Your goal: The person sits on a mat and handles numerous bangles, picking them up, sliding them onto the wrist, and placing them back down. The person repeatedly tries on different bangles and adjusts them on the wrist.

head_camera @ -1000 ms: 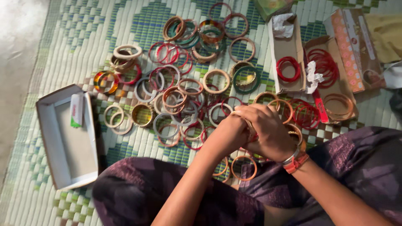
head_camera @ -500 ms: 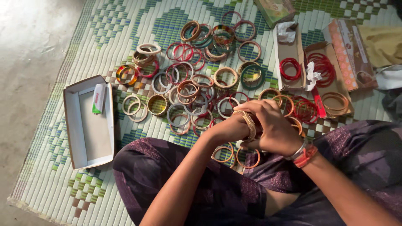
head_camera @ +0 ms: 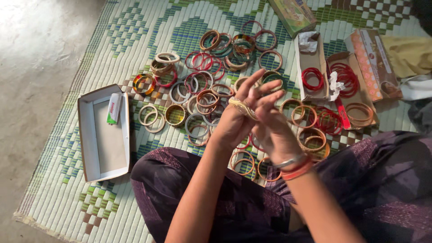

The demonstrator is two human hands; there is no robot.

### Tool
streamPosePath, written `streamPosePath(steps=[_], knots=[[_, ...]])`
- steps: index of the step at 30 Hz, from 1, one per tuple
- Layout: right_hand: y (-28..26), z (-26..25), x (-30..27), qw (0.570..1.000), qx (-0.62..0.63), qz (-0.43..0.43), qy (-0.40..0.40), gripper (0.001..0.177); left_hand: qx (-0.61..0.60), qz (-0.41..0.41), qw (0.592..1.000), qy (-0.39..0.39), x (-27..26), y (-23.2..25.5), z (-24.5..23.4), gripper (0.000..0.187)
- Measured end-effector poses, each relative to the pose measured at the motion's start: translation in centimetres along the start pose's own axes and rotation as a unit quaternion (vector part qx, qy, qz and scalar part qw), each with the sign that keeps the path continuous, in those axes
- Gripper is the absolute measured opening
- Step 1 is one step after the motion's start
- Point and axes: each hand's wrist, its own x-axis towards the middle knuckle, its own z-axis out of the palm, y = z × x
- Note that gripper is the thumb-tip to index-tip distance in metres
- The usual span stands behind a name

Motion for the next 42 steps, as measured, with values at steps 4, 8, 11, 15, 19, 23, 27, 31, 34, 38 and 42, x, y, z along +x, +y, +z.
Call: streamPosePath(steps=[4,8,11,15,19,23,27,31,34,38,42], knots=[[2.4,0.6,1.2,0.999,-0.016,-0.025,0.012,0.048,0.011,0.015,1.000,0.002,-0.1,0.3,0.2,0.076],[3.5,1.6,0.7,0.999,-0.013,-0.036,0.035,0.051,0.074,-0.004,0.997,0.033,-0.2,1.1,0.1,0.078],[4.1,2.1,0.4,0.998,-0.029,-0.034,0.053,0.055,0.070,0.008,0.997,0.013,-1.0,1.4,0.1,0.078],[4.5,3.1,0.9,0.997,-0.021,-0.039,0.057,0.071,0.100,0.006,0.993,0.068,-0.7,1.9,0.8,0.074],[6.0,4.4,1.2,0.993,0.014,-0.023,0.115,0.075,0.122,0.001,0.987,0.108,-0.4,2.7,1.3,0.064],[6.9,5.5,1.0,0.992,0.021,-0.037,0.115,0.077,0.190,-0.035,0.974,0.117,-0.3,3.5,1.0,0.053],[7.4,6.2,1.2,0.996,-0.010,-0.038,0.083,0.078,0.260,-0.022,0.944,0.204,0.4,2.8,-0.6,0.041],[6.8,6.8,1.4,0.995,0.024,0.009,0.097,0.075,0.328,0.049,0.910,0.248,1.1,1.5,-1.5,0.033],[6.3,7.1,1.2,0.993,0.024,0.021,0.110,0.072,0.399,0.066,0.877,0.259,0.9,1.4,-1.6,0.030],[5.8,7.2,1.0,0.993,0.007,0.037,0.109,0.067,0.562,0.054,0.790,0.241,0.5,1.8,-1.9,0.025],[5.9,7.2,0.7,0.990,0.011,0.050,0.130,0.065,0.748,0.087,0.624,0.208,1.2,1.9,-2.5,0.021]])
